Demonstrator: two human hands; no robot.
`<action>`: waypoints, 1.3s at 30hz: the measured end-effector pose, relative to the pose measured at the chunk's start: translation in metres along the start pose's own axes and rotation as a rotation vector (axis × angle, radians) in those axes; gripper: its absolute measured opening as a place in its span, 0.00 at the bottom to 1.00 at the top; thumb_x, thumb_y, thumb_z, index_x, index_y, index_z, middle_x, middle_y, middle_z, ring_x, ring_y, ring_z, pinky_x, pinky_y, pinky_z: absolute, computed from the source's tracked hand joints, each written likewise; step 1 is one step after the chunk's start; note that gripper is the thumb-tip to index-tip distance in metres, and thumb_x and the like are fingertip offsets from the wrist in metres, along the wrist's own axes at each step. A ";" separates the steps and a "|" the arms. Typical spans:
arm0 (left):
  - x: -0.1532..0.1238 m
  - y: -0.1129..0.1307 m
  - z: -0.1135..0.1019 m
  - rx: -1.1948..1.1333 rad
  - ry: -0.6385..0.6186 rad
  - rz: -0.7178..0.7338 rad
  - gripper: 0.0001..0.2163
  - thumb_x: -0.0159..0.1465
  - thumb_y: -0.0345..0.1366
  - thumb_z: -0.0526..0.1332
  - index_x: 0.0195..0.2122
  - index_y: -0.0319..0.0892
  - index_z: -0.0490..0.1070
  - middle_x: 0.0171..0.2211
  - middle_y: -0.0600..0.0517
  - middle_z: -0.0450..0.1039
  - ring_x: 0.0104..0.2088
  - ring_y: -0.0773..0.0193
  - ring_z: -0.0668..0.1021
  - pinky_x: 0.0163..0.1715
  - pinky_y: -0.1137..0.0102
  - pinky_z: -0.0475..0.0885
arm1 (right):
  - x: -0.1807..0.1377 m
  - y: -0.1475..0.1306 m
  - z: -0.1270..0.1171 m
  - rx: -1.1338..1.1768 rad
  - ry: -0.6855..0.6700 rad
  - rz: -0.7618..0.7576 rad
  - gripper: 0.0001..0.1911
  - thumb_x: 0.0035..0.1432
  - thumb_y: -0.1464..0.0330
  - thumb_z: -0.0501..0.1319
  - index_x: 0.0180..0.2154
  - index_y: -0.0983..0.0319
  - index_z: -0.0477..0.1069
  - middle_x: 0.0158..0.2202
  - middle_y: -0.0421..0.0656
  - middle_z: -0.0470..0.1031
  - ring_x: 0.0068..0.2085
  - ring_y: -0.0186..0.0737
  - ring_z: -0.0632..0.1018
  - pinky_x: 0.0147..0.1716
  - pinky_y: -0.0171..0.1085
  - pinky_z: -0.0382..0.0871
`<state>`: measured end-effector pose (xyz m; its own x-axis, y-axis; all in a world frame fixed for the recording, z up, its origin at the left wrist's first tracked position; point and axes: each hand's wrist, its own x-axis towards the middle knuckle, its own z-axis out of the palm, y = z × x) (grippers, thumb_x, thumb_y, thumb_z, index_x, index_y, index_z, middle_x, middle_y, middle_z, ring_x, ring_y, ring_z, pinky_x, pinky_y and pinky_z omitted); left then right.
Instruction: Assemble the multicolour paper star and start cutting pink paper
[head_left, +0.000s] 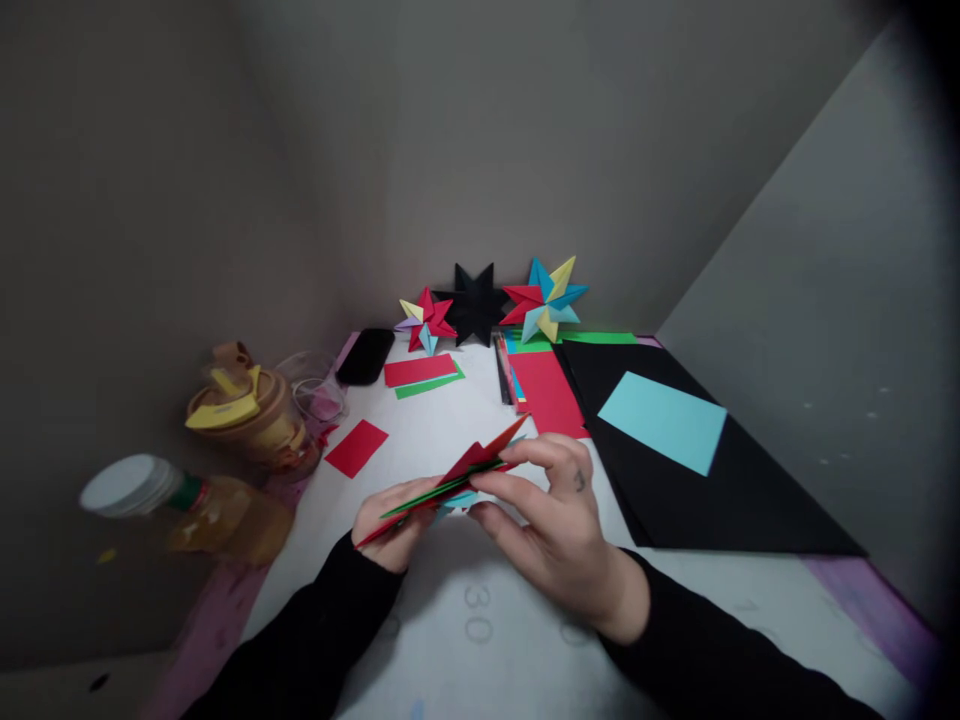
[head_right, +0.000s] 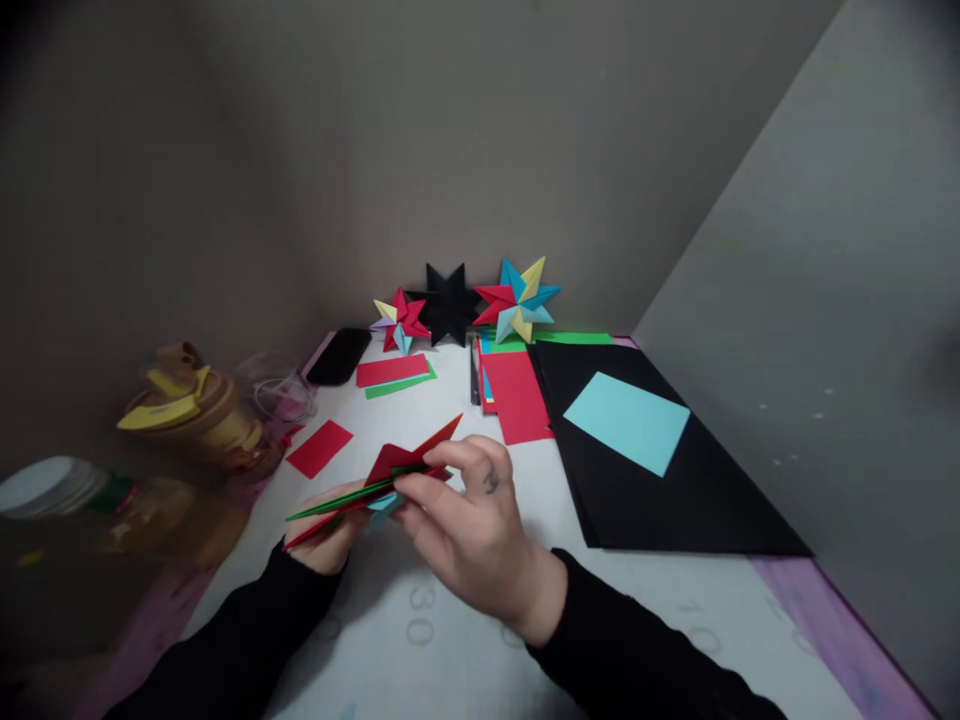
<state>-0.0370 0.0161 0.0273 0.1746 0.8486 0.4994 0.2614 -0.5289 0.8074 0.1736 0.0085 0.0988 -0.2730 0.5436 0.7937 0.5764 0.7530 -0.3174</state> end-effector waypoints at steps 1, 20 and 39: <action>0.000 0.000 0.000 0.005 0.003 0.022 0.11 0.62 0.37 0.60 0.44 0.43 0.77 0.39 0.48 0.81 0.36 0.61 0.82 0.36 0.74 0.77 | 0.000 -0.001 0.001 0.002 0.003 0.005 0.10 0.53 0.73 0.64 0.39 0.60 0.73 0.42 0.46 0.64 0.45 0.47 0.66 0.45 0.49 0.64; -0.001 0.005 0.009 -0.053 0.064 -0.008 0.11 0.63 0.41 0.60 0.43 0.46 0.78 0.38 0.48 0.81 0.36 0.61 0.81 0.40 0.71 0.76 | -0.003 0.001 0.007 0.054 -0.012 0.021 0.11 0.53 0.76 0.63 0.40 0.60 0.72 0.38 0.44 0.66 0.42 0.44 0.67 0.42 0.46 0.66; -0.001 0.009 0.008 -0.052 0.127 -0.164 0.15 0.61 0.45 0.61 0.40 0.42 0.80 0.36 0.47 0.81 0.35 0.57 0.81 0.37 0.68 0.76 | -0.005 0.006 0.010 0.062 -0.002 -0.056 0.23 0.53 0.81 0.59 0.49 0.55 0.71 0.39 0.45 0.68 0.42 0.44 0.68 0.40 0.47 0.67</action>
<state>-0.0270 0.0099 0.0315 0.0114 0.9195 0.3930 0.2268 -0.3851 0.8946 0.1710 0.0142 0.0882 -0.3052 0.5004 0.8102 0.5113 0.8039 -0.3039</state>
